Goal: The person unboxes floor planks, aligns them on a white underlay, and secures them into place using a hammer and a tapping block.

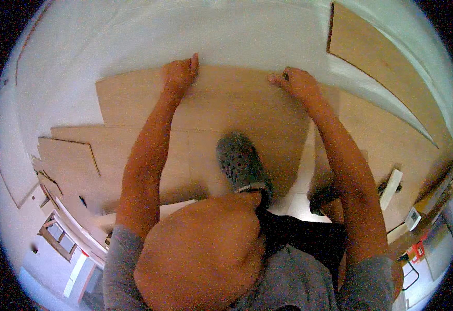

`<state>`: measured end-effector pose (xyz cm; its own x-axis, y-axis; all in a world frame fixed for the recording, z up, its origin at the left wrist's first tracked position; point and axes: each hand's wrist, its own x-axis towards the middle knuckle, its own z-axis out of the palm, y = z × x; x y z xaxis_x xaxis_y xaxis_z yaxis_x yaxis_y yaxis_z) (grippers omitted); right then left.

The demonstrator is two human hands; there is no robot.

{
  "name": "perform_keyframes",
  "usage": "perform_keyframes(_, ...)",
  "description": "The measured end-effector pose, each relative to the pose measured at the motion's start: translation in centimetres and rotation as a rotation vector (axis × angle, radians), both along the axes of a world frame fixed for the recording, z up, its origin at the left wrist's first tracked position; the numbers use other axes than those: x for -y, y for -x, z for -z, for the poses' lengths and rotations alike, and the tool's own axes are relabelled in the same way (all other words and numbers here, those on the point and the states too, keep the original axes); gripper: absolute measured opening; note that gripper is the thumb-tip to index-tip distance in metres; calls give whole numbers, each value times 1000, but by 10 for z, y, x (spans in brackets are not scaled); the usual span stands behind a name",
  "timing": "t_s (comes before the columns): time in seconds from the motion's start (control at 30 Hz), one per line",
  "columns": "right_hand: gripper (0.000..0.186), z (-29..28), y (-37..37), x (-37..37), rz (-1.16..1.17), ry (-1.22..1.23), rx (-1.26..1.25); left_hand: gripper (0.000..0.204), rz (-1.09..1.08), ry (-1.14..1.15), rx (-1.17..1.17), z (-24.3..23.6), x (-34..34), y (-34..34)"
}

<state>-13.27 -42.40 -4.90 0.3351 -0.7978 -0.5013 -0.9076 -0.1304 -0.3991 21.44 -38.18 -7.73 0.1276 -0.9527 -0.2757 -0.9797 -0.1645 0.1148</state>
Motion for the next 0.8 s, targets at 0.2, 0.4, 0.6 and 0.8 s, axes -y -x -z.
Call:
perform_keyframes(0.2,52,-12,-6,-13,110,82,38,60,-15,98,-12,-9,-6,0)
perform_keyframes(0.4,49,-4,-8,-1,126,2,-25,65,45,-9,-34,11,2,-2)
perform_keyframes(0.6,53,-8,-12,-4,111,95,17,63,66,86,34,9,7,-19)
perform_keyframes(0.8,54,5,-1,-9,152,61,-19,61,93,-9,-10,-1,12,-4)
